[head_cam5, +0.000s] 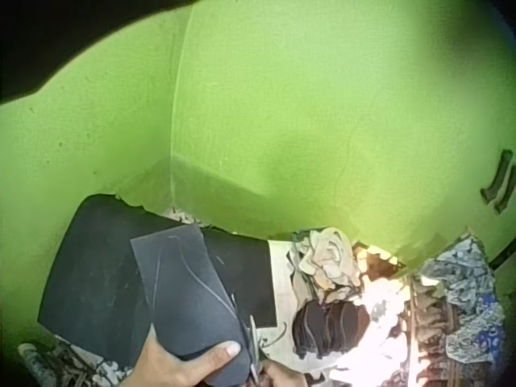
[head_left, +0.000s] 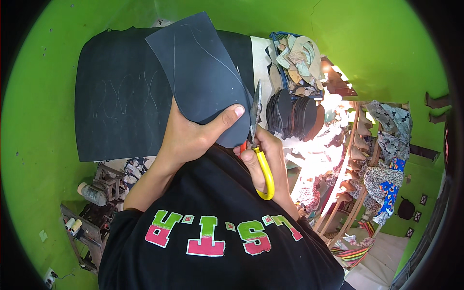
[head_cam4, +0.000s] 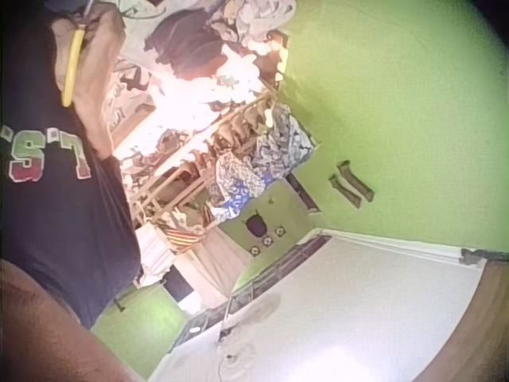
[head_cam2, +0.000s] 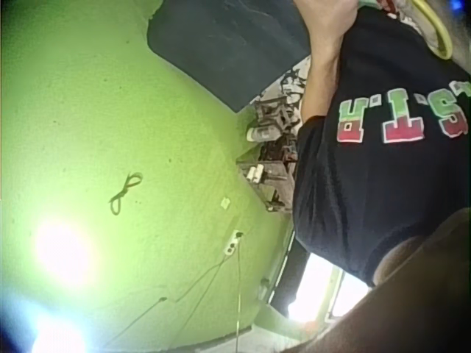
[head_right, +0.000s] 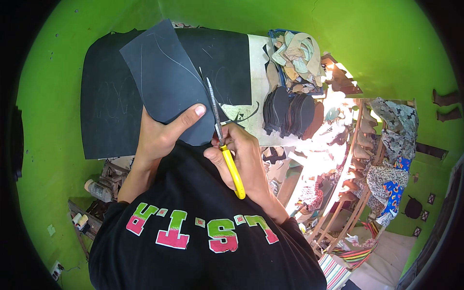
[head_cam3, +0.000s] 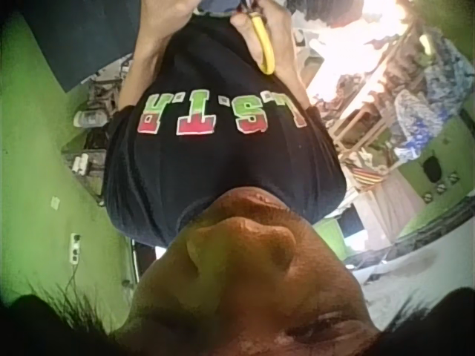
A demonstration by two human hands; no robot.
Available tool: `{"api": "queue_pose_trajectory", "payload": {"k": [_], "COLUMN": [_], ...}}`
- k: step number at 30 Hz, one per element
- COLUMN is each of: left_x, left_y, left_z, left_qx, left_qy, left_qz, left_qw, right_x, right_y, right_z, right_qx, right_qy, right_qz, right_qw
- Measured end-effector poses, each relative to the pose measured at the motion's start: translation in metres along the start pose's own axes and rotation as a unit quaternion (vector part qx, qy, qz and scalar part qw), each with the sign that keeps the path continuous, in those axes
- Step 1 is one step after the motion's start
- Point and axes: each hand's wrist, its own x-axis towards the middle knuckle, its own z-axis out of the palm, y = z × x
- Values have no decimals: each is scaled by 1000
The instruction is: Cutting out shapes from a large sheet of black synthetic material using scissors.
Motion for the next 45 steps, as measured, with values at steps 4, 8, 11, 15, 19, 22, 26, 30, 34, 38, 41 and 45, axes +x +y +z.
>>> {"api": "queue_pose_trajectory", "payload": {"k": [4,8,11,15,19,22,26,30,34,38,41,45], "left_x": [1,1,1,11,20,22,17,14,12,11,10,11], "left_y": [1,4,4,1,13,9,6,7,8,11,15,15], "left_z": [-1,-1,-2,-6,-12,-4,7,8,5,4,3,-4], "left_qx": [-11,-42,-48,-86,-275,-188,-115,-102,-66,-59,-61,-59], "left_qy": [1,-1,-1,12,-14,27,41,24,18,29,26,23], "left_qz": [12,11,21,33,-66,-34,14,42,75,76,76,80], "left_qw": [1000,999,999,996,959,981,992,994,995,995,995,995], "right_x": [4,0,-1,1,3,1,1,3,3,2,3,3], "right_y": [-11,-4,-3,2,0,5,-6,-15,-17,-15,-5,11], "right_z": [2,4,5,-1,-3,-1,1,-1,-5,-5,-8,-15], "right_qx": [-144,-128,-152,-212,-234,-229,-85,-95,-97,-82,-108,-98], "right_qy": [19,20,36,49,65,59,44,56,33,31,34,39], "right_qz": [-43,-53,-58,-72,-64,-88,-43,-57,-53,-46,-56,-50], "right_qw": [989,990,986,973,968,968,995,992,993,995,992,993]}}
